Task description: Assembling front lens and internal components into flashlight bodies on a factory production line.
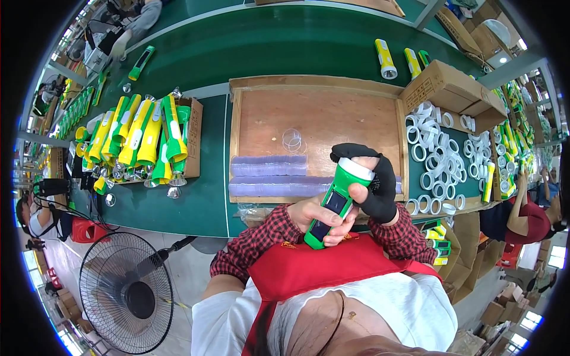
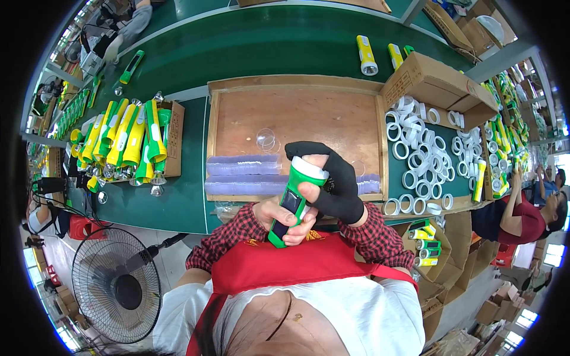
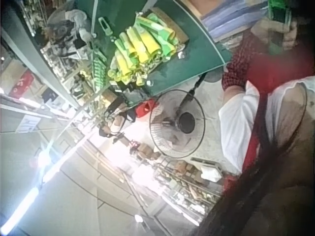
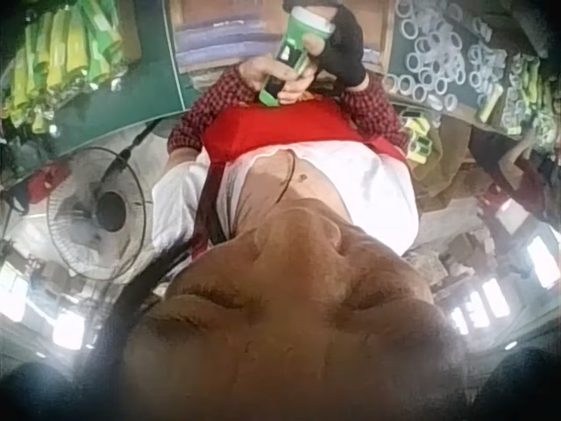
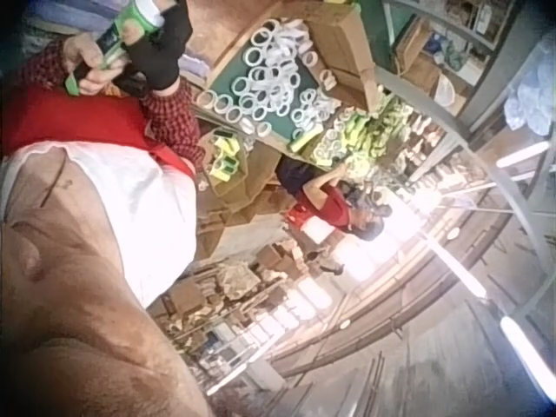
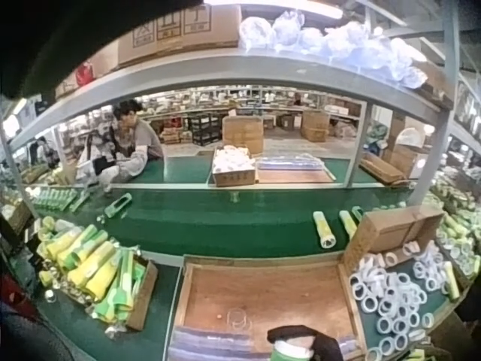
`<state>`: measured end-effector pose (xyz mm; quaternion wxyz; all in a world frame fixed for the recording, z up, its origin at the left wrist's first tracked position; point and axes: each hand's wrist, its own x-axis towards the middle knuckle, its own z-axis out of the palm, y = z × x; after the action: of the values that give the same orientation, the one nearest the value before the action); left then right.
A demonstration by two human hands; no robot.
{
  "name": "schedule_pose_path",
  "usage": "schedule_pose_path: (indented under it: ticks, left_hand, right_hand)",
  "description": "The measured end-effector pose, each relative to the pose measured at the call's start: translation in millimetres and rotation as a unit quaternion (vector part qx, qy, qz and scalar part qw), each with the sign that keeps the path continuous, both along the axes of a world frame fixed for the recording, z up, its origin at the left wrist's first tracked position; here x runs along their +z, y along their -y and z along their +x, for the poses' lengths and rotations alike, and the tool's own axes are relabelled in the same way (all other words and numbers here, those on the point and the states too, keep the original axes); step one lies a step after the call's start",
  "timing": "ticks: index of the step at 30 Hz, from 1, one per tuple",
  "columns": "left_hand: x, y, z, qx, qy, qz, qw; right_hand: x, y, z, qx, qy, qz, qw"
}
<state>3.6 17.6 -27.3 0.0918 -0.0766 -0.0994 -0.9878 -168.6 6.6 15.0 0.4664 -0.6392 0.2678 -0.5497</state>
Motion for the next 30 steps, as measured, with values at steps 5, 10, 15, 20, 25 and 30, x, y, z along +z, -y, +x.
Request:
schedule_pose_path:
  ticks: [5,10,15,20,25,30]
  left_hand:
    - [1.9,9.3,0.1,0.104,0.178,-0.105,0.973]
    - [26.0,24.0,-5.7,0.215,0.37,-0.352,0.833]
    - [19.6,6.0,-7.8,0.05,0.043,-0.035,0.997]
    - [8.9,0.4,-17.2,0.032,-0.007,0.054,0.998]
    - [8.8,30.3,-18.5,0.374,0.548,-0.601,0.447]
    - [25.6,33.6,8.4,0.051,0.2,-0.074,0.976]
  right_hand:
    - [-3.6,3.2,-5.5,-0.078,-0.034,0.067,0.994]
    - [13.7,18.2,-6.1,-0.186,-0.175,-0.009,0.967]
    - [7.7,10.2,-9.9,-0.042,0.071,-0.022,0.996]
    - [6.1,10.6,-10.4,-0.057,0.061,0.038,0.996]
    - [-3.8,20.7,-7.2,-0.27,-0.3,-0.049,0.914]
    - [48.0,48.7,-41.4,0.068,-0.269,0.087,0.957]
